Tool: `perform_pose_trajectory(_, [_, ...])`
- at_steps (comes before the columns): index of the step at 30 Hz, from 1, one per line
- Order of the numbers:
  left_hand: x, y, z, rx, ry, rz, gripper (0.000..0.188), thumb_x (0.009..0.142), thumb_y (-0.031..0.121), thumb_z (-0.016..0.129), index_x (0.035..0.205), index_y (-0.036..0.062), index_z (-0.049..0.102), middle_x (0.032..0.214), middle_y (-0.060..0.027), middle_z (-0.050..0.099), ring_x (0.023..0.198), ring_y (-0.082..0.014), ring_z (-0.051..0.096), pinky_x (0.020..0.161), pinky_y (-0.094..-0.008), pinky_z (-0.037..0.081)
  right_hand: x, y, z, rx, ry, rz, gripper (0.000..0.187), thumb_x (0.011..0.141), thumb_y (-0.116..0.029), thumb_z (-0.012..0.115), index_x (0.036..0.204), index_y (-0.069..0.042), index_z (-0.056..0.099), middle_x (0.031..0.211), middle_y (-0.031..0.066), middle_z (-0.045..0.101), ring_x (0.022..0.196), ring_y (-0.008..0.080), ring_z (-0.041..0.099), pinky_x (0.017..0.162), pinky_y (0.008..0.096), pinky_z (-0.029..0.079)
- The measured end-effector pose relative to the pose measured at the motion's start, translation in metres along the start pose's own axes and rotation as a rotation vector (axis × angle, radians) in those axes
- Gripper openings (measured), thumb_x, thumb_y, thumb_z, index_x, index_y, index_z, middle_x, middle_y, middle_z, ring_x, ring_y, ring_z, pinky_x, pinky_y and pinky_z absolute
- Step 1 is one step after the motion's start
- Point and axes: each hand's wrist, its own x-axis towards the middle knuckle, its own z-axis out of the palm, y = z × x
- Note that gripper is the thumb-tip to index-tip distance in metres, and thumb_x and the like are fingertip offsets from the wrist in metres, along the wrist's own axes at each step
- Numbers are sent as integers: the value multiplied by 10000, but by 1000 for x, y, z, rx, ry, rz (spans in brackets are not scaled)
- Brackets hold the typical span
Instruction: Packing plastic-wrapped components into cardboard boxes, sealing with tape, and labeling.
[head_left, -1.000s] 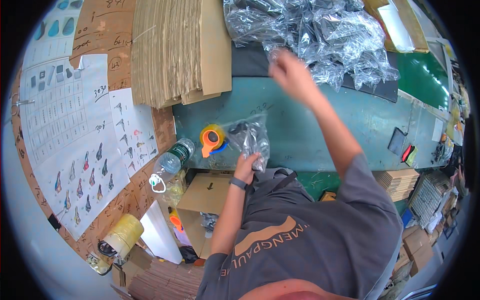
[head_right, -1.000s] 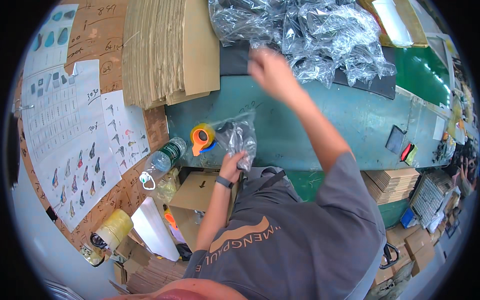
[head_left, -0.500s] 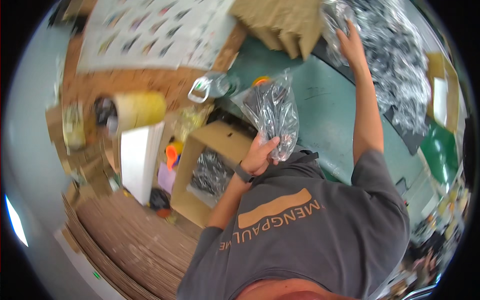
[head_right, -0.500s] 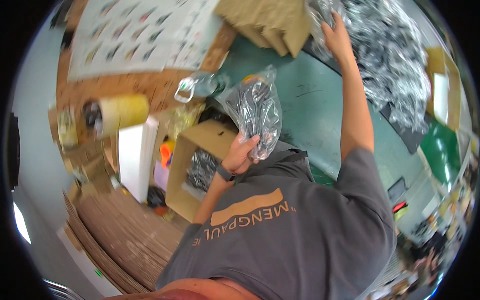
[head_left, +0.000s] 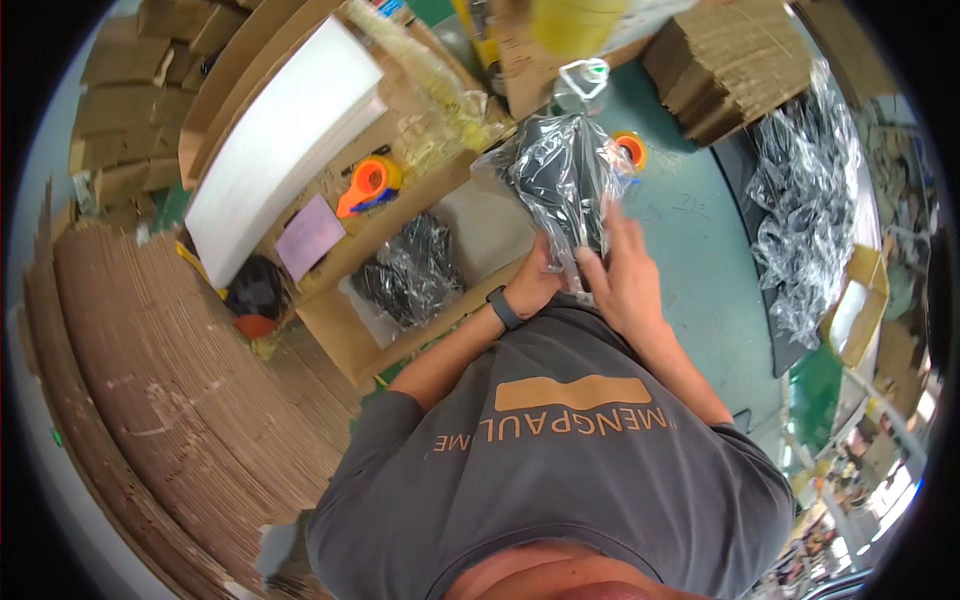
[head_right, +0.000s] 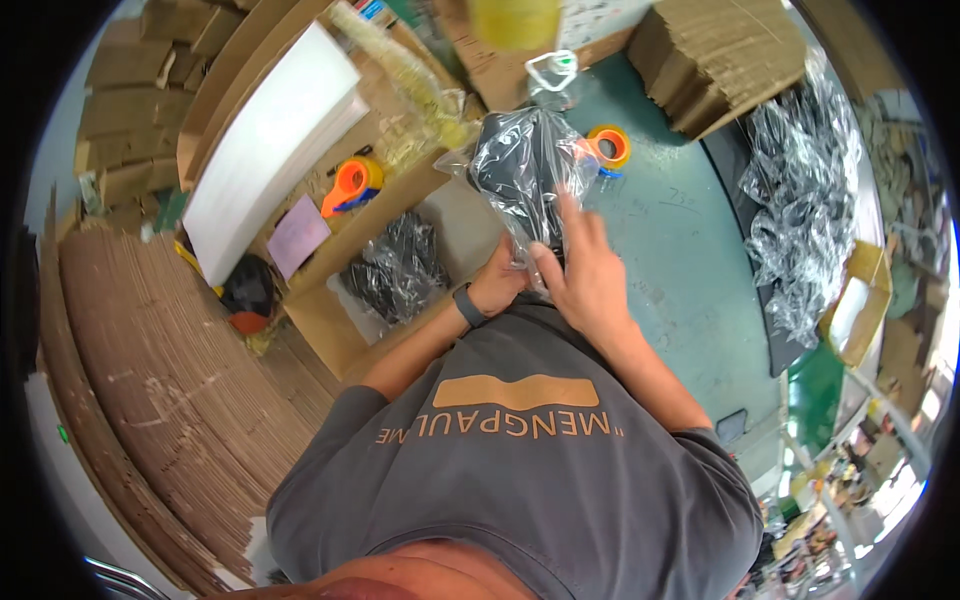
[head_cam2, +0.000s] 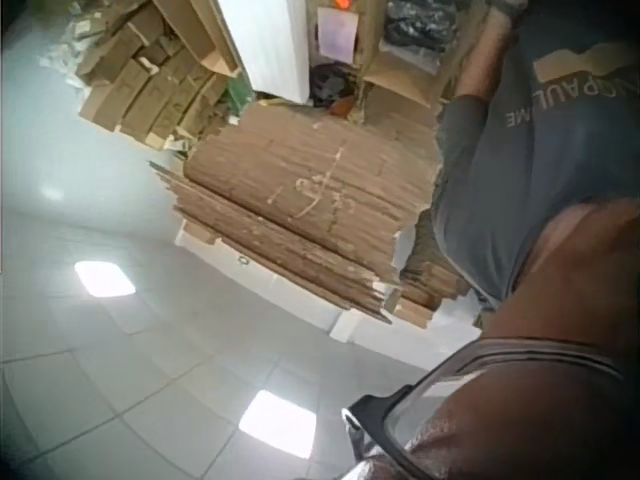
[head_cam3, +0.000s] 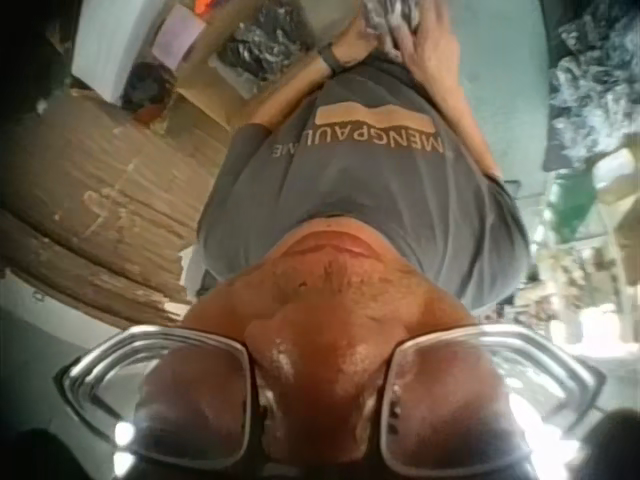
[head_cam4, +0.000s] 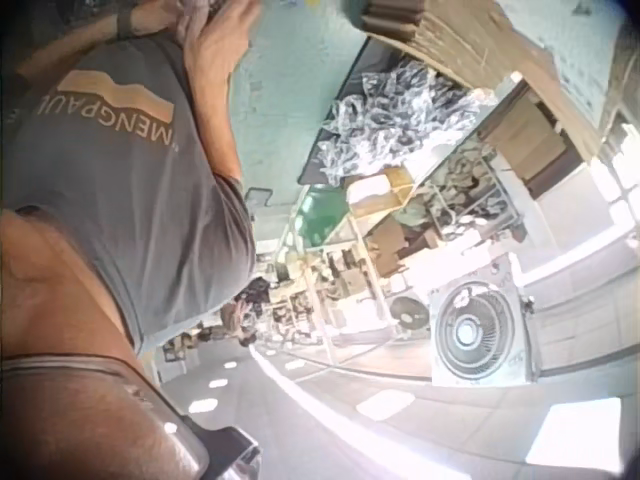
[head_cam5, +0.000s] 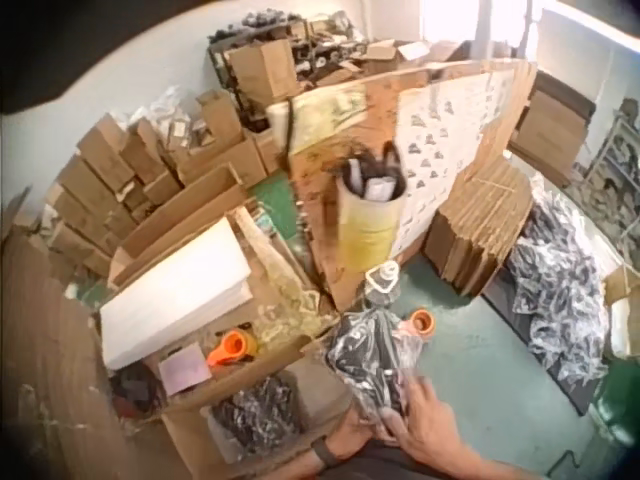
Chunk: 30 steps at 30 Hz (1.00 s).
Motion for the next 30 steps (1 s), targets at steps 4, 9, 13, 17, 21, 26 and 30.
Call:
perform_pose_trajectory(4, [-26,1,-36,82,-122,262,875,949,-12,768,1652,103,260,1616,-63,467,1449,-204,486,1196,-417,435,29,-15,63,650,258,21,722,1006,-146,709,1596,44,338,1513,223,524,1282,270,607,1033,392,532])
perform_pose_trajectory(9, [-88,14,-115,714,-81,33,655,937,437,803,1365,19,536,1221,-230,727,1152,-400,706,1026,-406,541,115,-46,134,667,-555,247,606,926,-160,811,1417,46,522,1287,122,684,1130,200,665,1005,371,542])
perform_pose_trajectory(13, [-164,14,-163,613,161,122,622,937,401,823,1389,49,583,1252,-169,723,1197,-306,704,1031,-397,545,194,-65,240,-359,-1126,-329,842,785,-233,904,1480,36,511,1326,217,702,1249,356,670,1069,407,516])
perform_pose_trajectory(17, [-229,7,-172,555,421,71,590,972,302,793,1450,52,555,1305,-187,707,1240,-308,691,1045,-406,541,219,15,448,-1474,-1732,-457,624,786,-274,912,1349,-83,722,1265,147,770,1156,370,729,972,499,573])
perform_pose_trajectory(21, [-279,-14,-149,353,714,-17,564,981,183,781,1466,28,538,1338,-201,692,1278,-300,676,1075,-400,535,163,10,520,-1375,-1389,-538,447,782,-147,866,1227,-149,820,1241,96,793,1157,323,751,925,489,598])
perform_pose_trajectory(26, [-245,6,-139,286,713,6,569,1000,68,739,1508,13,492,1354,-177,675,1273,-263,666,1097,-385,526,173,109,496,-1186,-1088,-939,255,936,-224,657,1114,-183,835,1241,96,778,1245,289,684,1146,558,434])
perform_pose_trajectory(30, [-200,-2,-135,350,597,7,550,1024,33,693,1528,32,473,1358,-164,654,1263,-243,651,1103,-374,519,163,89,420,-840,-996,-883,365,884,-150,704,1247,-138,724,1257,141,741,1244,346,675,1150,522,465])
